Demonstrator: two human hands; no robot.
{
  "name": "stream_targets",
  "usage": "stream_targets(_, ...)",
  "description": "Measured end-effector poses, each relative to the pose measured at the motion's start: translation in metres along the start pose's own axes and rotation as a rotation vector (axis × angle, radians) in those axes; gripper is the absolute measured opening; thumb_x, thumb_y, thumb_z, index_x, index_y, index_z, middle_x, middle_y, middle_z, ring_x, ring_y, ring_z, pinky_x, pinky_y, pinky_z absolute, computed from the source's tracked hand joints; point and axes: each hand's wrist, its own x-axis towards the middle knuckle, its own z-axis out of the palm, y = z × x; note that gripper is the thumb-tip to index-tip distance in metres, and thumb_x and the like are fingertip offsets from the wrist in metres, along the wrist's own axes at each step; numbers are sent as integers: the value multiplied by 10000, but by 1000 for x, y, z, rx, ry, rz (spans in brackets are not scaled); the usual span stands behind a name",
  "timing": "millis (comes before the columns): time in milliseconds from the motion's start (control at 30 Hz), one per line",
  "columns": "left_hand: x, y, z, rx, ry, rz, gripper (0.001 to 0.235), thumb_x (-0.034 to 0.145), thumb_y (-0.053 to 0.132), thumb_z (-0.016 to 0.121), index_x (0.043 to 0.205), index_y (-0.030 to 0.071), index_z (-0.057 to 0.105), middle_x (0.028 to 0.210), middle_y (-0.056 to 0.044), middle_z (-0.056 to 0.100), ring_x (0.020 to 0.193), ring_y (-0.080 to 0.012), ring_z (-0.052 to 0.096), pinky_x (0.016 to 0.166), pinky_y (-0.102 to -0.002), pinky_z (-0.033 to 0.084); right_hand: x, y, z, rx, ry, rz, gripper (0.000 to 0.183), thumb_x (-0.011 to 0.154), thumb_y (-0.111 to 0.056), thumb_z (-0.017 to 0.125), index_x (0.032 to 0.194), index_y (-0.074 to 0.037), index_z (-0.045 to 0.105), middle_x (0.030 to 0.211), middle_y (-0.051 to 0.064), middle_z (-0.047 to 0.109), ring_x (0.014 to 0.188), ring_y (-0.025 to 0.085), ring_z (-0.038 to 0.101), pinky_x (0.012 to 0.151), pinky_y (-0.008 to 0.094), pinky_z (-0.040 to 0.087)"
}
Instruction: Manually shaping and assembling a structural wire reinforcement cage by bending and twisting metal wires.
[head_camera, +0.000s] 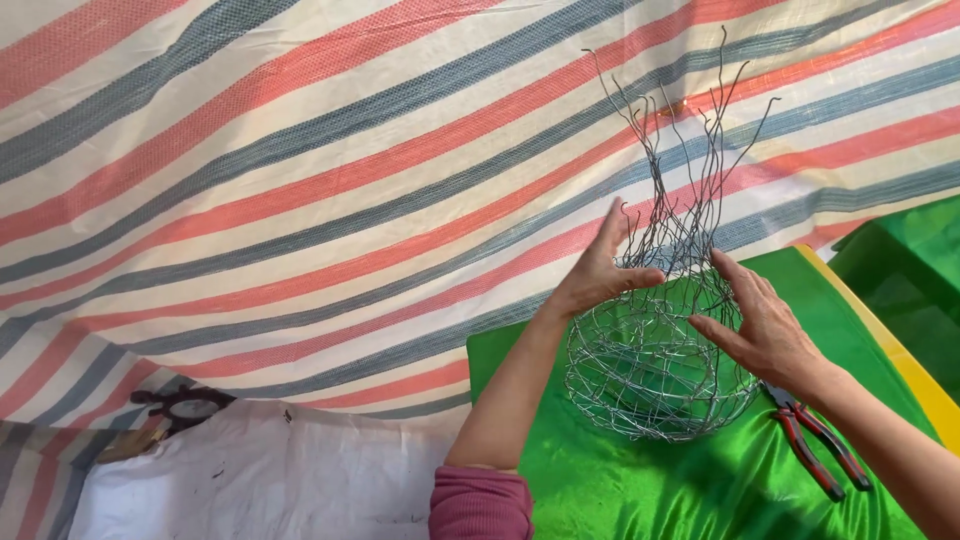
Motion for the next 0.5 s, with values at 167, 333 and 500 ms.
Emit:
stream_targets(167, 20, -10, 17, -56, -3, 55, 1433, 515, 601, 750, 1641, 137, -5, 1679, -237, 180, 1561, -349, 203, 1158, -505, 357, -1, 1, 6, -59, -2, -41, 974, 843, -525, 613, 1648, -157, 206, 1641, 175, 359, 1463, 368, 380, 1118, 588, 383)
stream_targets(333, 15, 1, 40, -80, 57, 64, 1182, 579, 484, 805, 1589, 102, 323, 1495, -119, 545, 1437, -265, 482, 1217, -448, 373, -16, 9, 12, -161, 24, -100, 1016, 824, -549, 636, 1650, -145, 202, 1665, 147, 330, 1445, 376, 384, 1092, 595, 424)
stream_targets(500, -4, 13, 54, 15, 101, 105, 984, 672, 506, 761, 1528, 92, 503, 1195, -15, 665, 1150, -169, 643, 1055, -345, 499, -33, -2, 5, -263, 96, -284, 869, 850, -534, 658, 1521, -38, 414, 1607, 192, 423, 1378, 386, 461, 1082, 535, 461)
